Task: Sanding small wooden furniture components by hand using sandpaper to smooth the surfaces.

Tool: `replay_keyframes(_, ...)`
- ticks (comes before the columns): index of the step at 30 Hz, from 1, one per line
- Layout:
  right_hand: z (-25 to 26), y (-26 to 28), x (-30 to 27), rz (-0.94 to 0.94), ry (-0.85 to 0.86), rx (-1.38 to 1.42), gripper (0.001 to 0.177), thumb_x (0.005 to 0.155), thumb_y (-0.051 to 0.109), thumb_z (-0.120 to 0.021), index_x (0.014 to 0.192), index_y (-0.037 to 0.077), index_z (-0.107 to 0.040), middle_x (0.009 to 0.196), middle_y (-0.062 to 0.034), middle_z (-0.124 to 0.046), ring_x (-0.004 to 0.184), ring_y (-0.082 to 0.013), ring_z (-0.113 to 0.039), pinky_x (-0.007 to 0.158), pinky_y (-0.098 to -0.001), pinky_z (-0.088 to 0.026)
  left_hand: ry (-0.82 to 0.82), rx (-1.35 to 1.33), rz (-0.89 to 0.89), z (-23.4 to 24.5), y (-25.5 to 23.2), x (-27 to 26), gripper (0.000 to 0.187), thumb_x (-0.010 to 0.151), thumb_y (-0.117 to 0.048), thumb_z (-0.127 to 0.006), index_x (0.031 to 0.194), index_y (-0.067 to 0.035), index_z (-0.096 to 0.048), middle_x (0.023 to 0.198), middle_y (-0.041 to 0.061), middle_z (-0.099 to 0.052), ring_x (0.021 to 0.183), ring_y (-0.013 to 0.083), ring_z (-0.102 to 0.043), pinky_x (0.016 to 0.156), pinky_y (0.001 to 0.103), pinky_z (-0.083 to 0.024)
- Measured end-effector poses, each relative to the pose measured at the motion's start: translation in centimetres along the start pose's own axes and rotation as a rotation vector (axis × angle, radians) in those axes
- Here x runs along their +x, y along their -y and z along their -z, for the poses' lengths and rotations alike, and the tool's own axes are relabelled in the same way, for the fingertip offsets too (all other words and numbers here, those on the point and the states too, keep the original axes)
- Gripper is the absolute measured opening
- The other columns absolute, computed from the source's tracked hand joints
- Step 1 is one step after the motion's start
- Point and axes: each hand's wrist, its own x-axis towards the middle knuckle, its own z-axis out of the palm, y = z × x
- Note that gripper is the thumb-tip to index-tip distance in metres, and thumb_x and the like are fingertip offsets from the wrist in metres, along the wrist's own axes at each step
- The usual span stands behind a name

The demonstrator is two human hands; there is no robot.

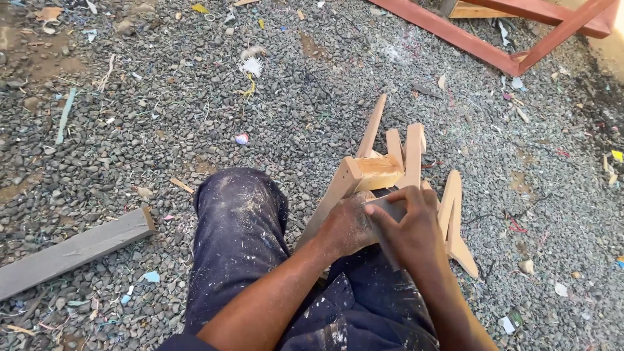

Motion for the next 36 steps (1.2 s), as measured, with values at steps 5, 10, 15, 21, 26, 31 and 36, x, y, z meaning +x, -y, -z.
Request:
replay_keyframes(5, -0.4, -0.2, 0.0, 0.006, -0.032, -0.014, 0.055, 0.076, 0.057, -0.085, 0.107, 0.018, -0.063, 0.115, -0.0125, -0.051, 0.112, -0.0433, -0.061, 0.089, -0.0535, -0.051, -0.021, -0.014, -0.049, -0.4, 0.5, 0.3, 0.061, 0.068, -0.036, -0.081, 0.115, -0.003, -0.062, 0.102, 0.022, -0.070, 0.099, 0.0375, -0.068, 0.084, 0.046, -0.058)
replay_keyframes(10, 0.1, 1.7, -0.6, -0.003, -0.014, -0.150, 0.048, 0.085, 0.054, -0.080, 0.111, 0.019, -0.061, 0.116, -0.0122, -0.050, 0.111, -0.0418, -0.062, 0.088, -0.0515, -0.052, -0.068, -0.019, -0.079, -0.6, 1.2, 0.2, 0.058, 0.068, -0.034, -0.081, 0.112, -0.002, -0.061, 0.098, 0.020, -0.070, 0.093, 0.0345, -0.068, 0.080, 0.044, -0.057)
replay_keyframes(15, -0.4, 0.3, 0.2, -0.027, 0.016, -0.129, 0.046, 0.083, 0.052, -0.080, 0.111, 0.021, -0.062, 0.123, -0.0129, -0.052, 0.115, -0.0446, -0.063, 0.093, -0.0537, -0.051, -0.098, -0.029, -0.149, -1.3, 1.8, 0.4, 0.055, 0.066, -0.032, -0.081, 0.108, -0.001, -0.061, 0.094, 0.017, -0.070, 0.085, 0.0305, -0.068, 0.075, 0.041, -0.056)
replay_keyframes(21, 0.1, -2.0, 0.6, -0.046, 0.023, -0.127, 0.059, 0.077, 0.049, -0.082, 0.113, 0.008, -0.060, 0.118, -0.0144, -0.045, 0.099, -0.0355, -0.063, 0.078, -0.0489, -0.060, -0.124, -0.044, -0.217, -1.4, 2.5, 0.9, 0.052, 0.065, -0.029, -0.081, 0.104, 0.000, -0.060, 0.089, 0.014, -0.070, 0.077, 0.0265, -0.068, 0.071, 0.038, -0.056)
replay_keyframes(26, 1.5, -1.2, 0.2, -0.130, 0.073, -0.100, 0.057, 0.078, 0.048, -0.080, 0.114, 0.007, -0.062, 0.113, -0.0150, -0.050, 0.093, -0.0322, -0.063, 0.076, -0.0471, -0.057, 0.031, -0.315, -0.153, -0.1, 1.7, 0.0, 0.069, 0.062, -0.017, -0.080, 0.125, -0.003, -0.056, 0.106, 0.014, -0.068, 0.093, 0.0228, -0.065, 0.085, 0.034, -0.053)
replay_keyframes(31, 1.0, -1.5, 0.3, -0.083, 0.063, -0.082, 0.056, 0.080, 0.046, -0.079, 0.114, 0.006, -0.061, 0.116, -0.0165, -0.048, 0.098, -0.0340, -0.061, 0.078, -0.0486, -0.056, -0.085, -0.132, -0.172, -1.6, 3.8, 1.0, 0.072, 0.064, -0.031, -0.082, 0.124, -0.001, -0.056, 0.113, 0.016, -0.068, 0.099, 0.0287, -0.067, 0.088, 0.038, -0.052)
replay_keyframes(36, 1.8, -3.0, -0.4, -0.046, 0.057, -0.119, 0.059, 0.074, 0.051, -0.082, 0.110, 0.008, -0.065, 0.110, -0.0140, -0.051, 0.097, -0.0297, -0.061, 0.080, -0.0462, -0.053, -0.088, -0.117, -0.252, -1.5, 4.1, 1.1, 0.059, 0.064, -0.031, -0.083, 0.110, -0.001, -0.060, 0.100, 0.014, -0.070, 0.087, 0.0257, -0.068, 0.079, 0.036, -0.055)
